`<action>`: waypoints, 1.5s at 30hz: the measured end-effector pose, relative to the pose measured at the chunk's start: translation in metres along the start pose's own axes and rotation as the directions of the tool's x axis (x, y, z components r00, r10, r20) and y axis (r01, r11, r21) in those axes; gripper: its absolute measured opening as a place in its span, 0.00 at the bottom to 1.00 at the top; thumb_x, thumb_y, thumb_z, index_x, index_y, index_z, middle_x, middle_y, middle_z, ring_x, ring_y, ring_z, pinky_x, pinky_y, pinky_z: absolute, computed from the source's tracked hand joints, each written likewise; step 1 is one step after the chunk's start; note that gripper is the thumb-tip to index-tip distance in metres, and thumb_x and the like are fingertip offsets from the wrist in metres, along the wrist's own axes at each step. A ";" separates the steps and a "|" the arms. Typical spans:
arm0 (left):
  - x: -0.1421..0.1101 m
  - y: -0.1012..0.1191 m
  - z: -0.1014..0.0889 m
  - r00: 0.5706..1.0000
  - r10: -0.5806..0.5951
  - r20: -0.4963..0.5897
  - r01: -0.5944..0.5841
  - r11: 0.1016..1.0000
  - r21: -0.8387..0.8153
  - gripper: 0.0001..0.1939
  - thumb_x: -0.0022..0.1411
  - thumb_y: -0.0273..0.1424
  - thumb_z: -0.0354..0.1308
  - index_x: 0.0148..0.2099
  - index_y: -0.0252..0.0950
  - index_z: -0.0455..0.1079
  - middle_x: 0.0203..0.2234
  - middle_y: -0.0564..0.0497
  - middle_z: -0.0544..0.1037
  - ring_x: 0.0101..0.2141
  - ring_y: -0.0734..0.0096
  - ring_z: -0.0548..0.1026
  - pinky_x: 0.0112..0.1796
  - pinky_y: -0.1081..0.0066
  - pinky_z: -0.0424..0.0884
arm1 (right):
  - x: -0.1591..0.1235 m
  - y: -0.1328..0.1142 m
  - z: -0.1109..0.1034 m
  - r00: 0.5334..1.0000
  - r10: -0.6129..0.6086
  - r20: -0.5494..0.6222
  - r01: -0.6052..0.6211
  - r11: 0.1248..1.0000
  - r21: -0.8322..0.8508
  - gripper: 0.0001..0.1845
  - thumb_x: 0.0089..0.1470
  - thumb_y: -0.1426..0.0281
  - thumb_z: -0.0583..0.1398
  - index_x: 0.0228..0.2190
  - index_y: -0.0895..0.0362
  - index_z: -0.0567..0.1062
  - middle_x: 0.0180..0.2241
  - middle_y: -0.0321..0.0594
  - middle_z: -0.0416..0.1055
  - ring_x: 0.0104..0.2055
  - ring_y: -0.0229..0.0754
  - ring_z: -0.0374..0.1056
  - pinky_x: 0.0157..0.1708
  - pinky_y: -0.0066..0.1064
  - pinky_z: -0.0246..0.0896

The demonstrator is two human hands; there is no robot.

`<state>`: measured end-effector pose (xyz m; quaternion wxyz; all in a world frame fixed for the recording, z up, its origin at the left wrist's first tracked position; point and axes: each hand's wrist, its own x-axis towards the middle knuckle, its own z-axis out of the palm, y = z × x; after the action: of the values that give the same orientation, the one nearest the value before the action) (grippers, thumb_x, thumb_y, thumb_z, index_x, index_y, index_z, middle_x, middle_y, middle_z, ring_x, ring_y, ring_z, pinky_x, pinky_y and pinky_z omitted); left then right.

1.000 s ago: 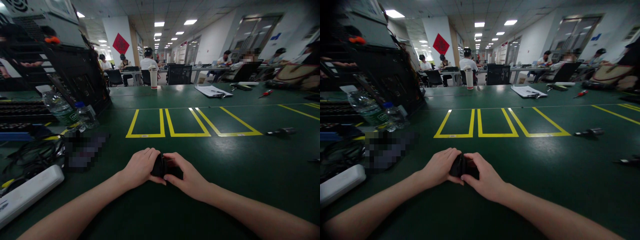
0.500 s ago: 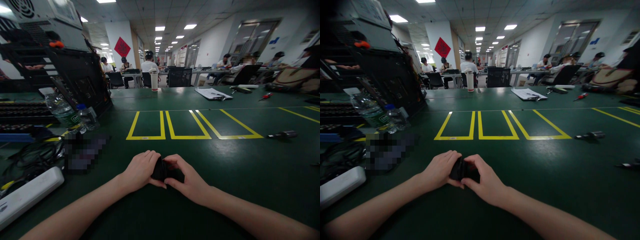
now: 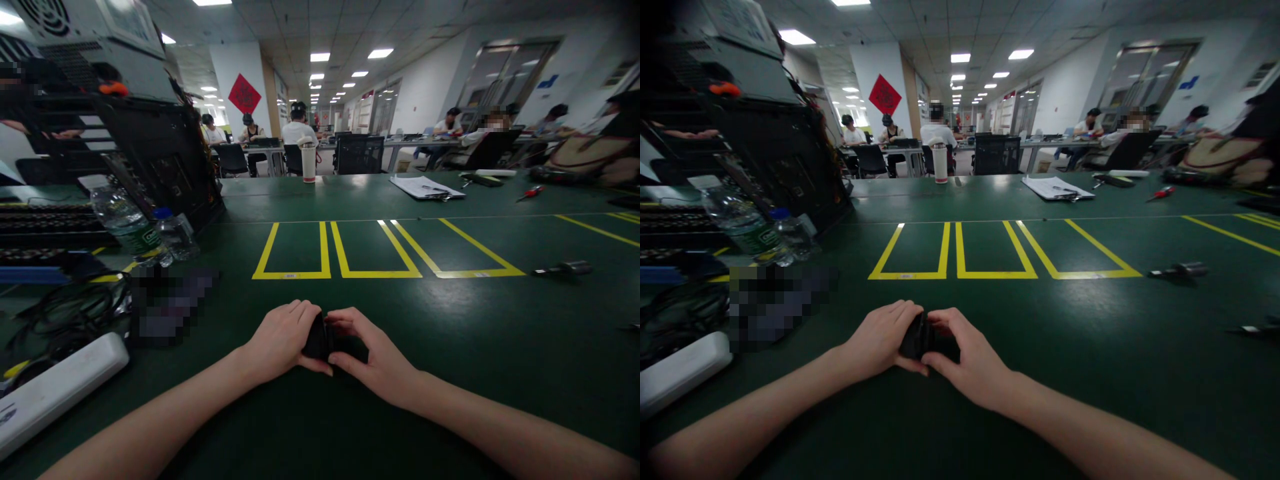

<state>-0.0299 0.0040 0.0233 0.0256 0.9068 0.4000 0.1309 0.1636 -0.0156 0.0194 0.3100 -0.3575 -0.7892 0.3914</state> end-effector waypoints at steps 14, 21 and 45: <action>0.000 0.001 -0.001 1.000 0.003 0.001 -0.003 1.000 -0.007 0.35 0.43 0.56 0.53 0.45 0.34 0.58 0.34 0.49 0.68 0.32 0.66 0.68 0.33 0.67 0.66 | 0.000 -0.002 -0.001 0.999 -0.043 -0.013 0.042 0.998 -0.041 0.21 0.48 0.74 0.57 0.45 0.53 0.60 0.43 0.39 0.61 0.46 0.42 0.60 0.46 0.40 0.59; -0.001 0.000 0.000 1.000 -0.006 0.007 0.006 1.000 0.006 0.36 0.42 0.56 0.55 0.45 0.35 0.58 0.35 0.49 0.68 0.34 0.65 0.69 0.34 0.66 0.66 | -0.001 -0.004 -0.003 0.998 -0.050 0.041 0.053 0.997 -0.064 0.22 0.47 0.75 0.57 0.45 0.53 0.60 0.45 0.41 0.59 0.46 0.42 0.60 0.45 0.39 0.60; 0.004 -0.002 -0.009 0.997 0.008 0.079 0.000 0.994 -0.109 0.32 0.42 0.54 0.56 0.41 0.35 0.59 0.33 0.51 0.69 0.31 0.67 0.68 0.31 0.69 0.64 | -0.001 0.002 -0.003 0.997 -0.074 0.023 0.075 0.996 -0.051 0.18 0.48 0.74 0.58 0.42 0.53 0.62 0.45 0.39 0.58 0.47 0.42 0.59 0.46 0.39 0.60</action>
<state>-0.0314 0.0083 0.0329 0.0905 0.9093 0.3891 0.1162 0.1667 -0.0144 0.0190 0.3067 -0.3317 -0.8150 0.3628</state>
